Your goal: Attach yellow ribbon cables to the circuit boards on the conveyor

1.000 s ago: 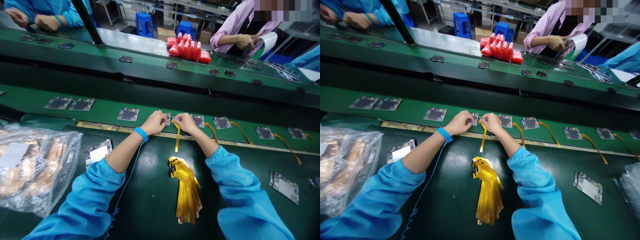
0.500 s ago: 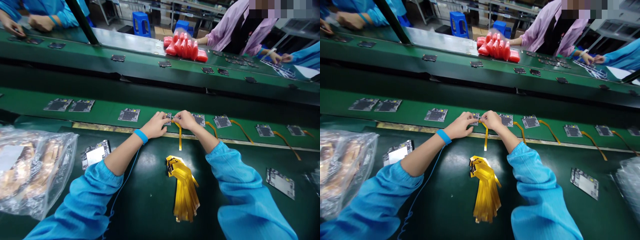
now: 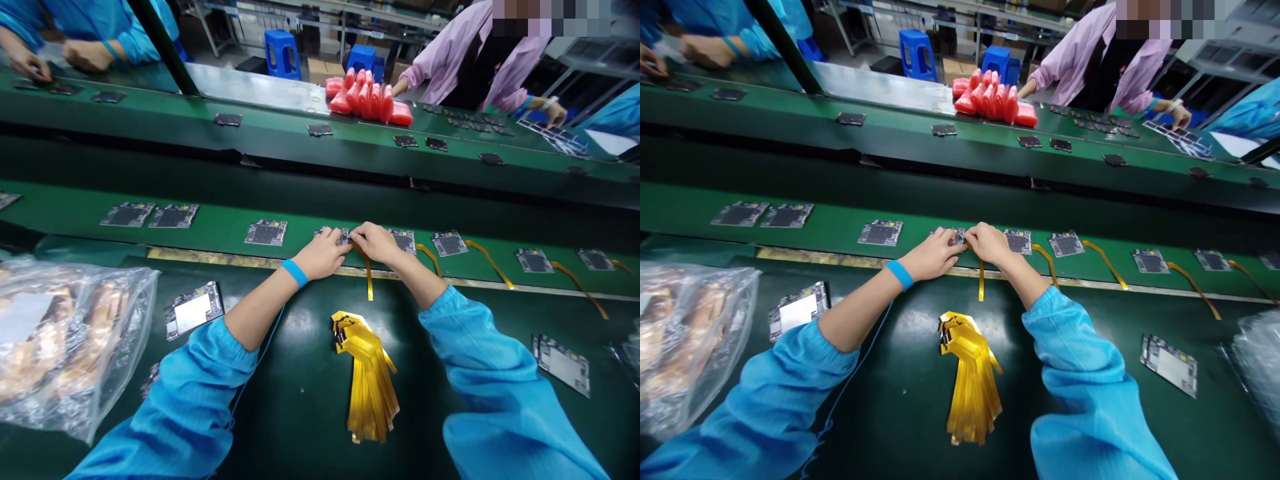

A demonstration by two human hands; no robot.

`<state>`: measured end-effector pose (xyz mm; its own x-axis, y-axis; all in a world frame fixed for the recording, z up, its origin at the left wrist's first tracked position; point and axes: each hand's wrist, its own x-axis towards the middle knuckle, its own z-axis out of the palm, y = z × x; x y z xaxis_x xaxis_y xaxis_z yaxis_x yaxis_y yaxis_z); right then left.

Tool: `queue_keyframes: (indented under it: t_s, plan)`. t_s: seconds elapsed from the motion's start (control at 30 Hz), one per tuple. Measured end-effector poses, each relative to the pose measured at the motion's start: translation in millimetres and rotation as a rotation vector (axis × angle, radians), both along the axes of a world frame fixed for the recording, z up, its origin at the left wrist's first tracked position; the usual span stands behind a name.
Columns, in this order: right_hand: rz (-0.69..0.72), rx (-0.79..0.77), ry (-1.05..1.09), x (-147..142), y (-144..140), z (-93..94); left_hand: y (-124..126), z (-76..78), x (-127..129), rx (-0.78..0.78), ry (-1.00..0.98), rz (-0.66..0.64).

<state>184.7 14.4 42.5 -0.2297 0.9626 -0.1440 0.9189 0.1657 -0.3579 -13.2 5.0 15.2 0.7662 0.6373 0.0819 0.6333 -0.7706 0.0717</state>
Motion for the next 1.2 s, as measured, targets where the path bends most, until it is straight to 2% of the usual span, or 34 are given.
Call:
queue_keyframes:
  t_s: [0.17, 0.37, 0.53, 0.67, 0.77, 0.87, 0.93, 1.07, 1.2]
  plan:
    - [-0.026, -0.053, 0.012, 3.0, -1.8, -3.0, -1.4, 1.1, 6.4, -0.015, 0.021, 0.008]
    - [-0.03, -0.025, -0.066, 13.5, -5.9, -4.5, -0.4, -0.2, 10.5, -0.06, -0.008, -0.007]
    - [-0.016, 0.013, -0.062, 21.2, -11.3, -9.5, 0.9, -7.2, 2.6, -0.098, -0.179, -0.043]
    - [0.004, 0.104, 0.043, 26.3, -24.0, -9.3, -6.6, -6.4, -14.6, -0.156, -0.285, -0.041]
    - [0.144, 0.069, 0.123, 19.4, -38.8, 0.0, -14.1, -3.8, -30.5, -0.154, -0.304, -0.028]
    - [0.422, -0.122, 0.113, 0.3, -54.1, 13.5, -18.3, -4.5, -42.6, -0.145, -0.315, 0.01]
    - [0.555, -0.217, 0.052, -14.7, -63.1, 21.5, -19.3, -6.9, -46.7, -0.148, -0.31, 0.024]
    - [0.681, -0.267, -0.097, -36.5, -76.9, 32.6, -19.5, -12.3, -47.3, -0.155, -0.31, 0.022]
    - [0.718, -0.246, -0.2, -44.0, -83.8, 38.6, -19.3, -14.6, -44.9, -0.167, -0.325, 0.013]
